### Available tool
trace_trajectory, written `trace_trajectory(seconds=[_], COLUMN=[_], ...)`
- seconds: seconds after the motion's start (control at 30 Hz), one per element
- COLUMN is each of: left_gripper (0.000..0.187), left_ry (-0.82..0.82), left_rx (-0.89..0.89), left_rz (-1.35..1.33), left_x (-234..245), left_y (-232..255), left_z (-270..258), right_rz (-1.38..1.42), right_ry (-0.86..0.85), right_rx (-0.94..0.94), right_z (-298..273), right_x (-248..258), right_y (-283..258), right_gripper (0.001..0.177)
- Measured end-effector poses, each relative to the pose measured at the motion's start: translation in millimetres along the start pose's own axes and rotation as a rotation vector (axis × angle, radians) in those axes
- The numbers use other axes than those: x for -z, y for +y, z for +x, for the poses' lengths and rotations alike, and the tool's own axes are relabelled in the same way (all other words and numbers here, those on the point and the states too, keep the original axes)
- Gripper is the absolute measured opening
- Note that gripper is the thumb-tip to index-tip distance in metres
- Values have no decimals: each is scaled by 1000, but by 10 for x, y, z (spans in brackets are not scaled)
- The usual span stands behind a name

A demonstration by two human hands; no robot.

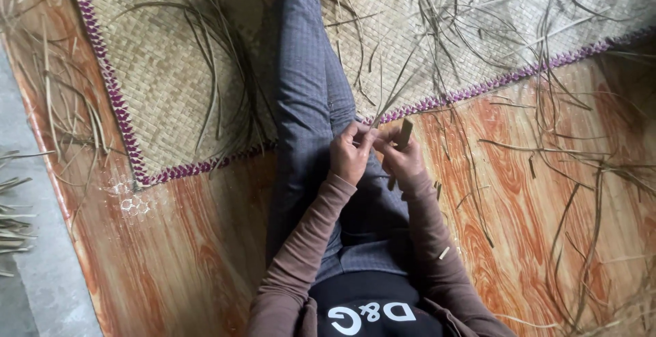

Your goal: Processing and smoothing natural fiber strips using a wooden hand tool while sitting on the floor

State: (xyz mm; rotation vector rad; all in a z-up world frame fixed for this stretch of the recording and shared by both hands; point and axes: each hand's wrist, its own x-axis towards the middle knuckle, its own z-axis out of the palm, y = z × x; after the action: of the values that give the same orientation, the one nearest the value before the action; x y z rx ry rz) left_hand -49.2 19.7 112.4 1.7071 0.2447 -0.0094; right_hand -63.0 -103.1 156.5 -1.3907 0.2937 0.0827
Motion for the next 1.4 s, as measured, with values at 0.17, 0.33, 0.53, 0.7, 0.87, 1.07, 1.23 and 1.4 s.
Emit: trace_trajectory(seconds=[0.17,0.33,0.53,0.7,0.87,1.07,1.23,1.4], left_gripper=[11,19,14,17,35,23,21,9], left_ry=[-50,-89,-264,-277,-405,-500,-448,-150], left_rx=[7,60,50,57,244,544,550,-197], left_rz=[-169,-270,-66,195,-285,-735,-887,-13], left_x=[78,10,101,269,165,161,61,-39], left_y=[67,-143,-35,329,-281,-342,-422,-173], left_z=[8,31,-6,-52,41,15,-63,-86], right_rz=[91,149,283,138,179,394,418,174], right_ry=[38,22,95,69,29,-57,-84,92], right_rx=[2,44,24,20,-13,-24,-56,-41], right_z=[-15,11,121,72,158,218,240,148], right_x=[-36,-4,136,116,262,395,493,242], right_y=[17,153,334,237,442,617,614,375], right_gripper=[10,7,10,13,12,6,8,10])
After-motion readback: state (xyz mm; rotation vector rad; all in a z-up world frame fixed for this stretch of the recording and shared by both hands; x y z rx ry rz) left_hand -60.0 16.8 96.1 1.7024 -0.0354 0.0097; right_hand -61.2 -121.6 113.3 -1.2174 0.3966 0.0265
